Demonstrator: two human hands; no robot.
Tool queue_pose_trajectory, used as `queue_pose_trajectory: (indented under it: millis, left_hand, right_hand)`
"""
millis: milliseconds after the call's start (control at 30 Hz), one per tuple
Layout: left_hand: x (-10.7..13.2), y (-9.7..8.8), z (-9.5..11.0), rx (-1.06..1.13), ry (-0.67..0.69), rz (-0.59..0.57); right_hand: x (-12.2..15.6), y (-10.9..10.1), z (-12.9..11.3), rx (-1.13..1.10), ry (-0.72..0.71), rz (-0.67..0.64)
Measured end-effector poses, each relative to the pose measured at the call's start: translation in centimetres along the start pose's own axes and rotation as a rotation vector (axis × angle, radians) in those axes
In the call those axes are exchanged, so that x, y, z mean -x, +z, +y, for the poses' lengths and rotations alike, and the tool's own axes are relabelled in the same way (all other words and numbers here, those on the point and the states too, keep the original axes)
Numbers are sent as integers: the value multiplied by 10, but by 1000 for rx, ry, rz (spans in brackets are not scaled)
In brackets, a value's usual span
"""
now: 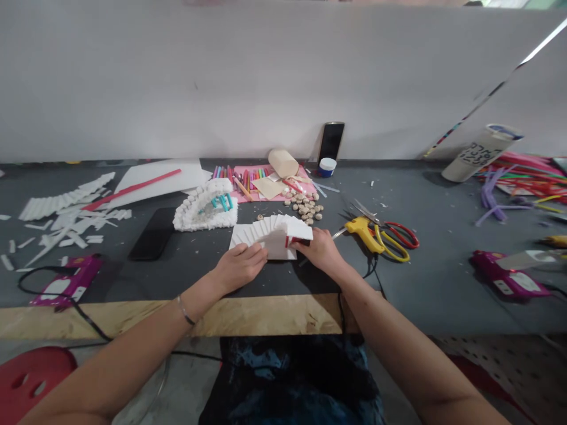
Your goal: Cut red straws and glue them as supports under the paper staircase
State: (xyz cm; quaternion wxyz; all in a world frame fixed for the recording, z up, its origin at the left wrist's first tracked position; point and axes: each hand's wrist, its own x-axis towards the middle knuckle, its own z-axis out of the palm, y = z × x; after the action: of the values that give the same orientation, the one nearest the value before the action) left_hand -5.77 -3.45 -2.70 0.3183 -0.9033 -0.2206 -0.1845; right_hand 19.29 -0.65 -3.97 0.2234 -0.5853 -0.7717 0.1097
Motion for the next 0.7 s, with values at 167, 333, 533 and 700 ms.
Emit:
queue_pose_trajectory:
  millis: [167, 333, 533, 700]
  left_hand:
    - [-10, 9, -7, -25, -25, 141]
    - [-23, 10, -11, -39, -88, 267]
    - [-26, 5, -14, -34, -179, 303]
    - [-28, -7, -14, -28, -278, 251]
  right_hand:
    - [-9, -9, 6, -156, 7, -3]
    - [-19, -20, 14, -285, 93, -84]
    - [-22, -29, 11, -398, 120, -138]
    - [-24, -40, 1, -396, 147, -157]
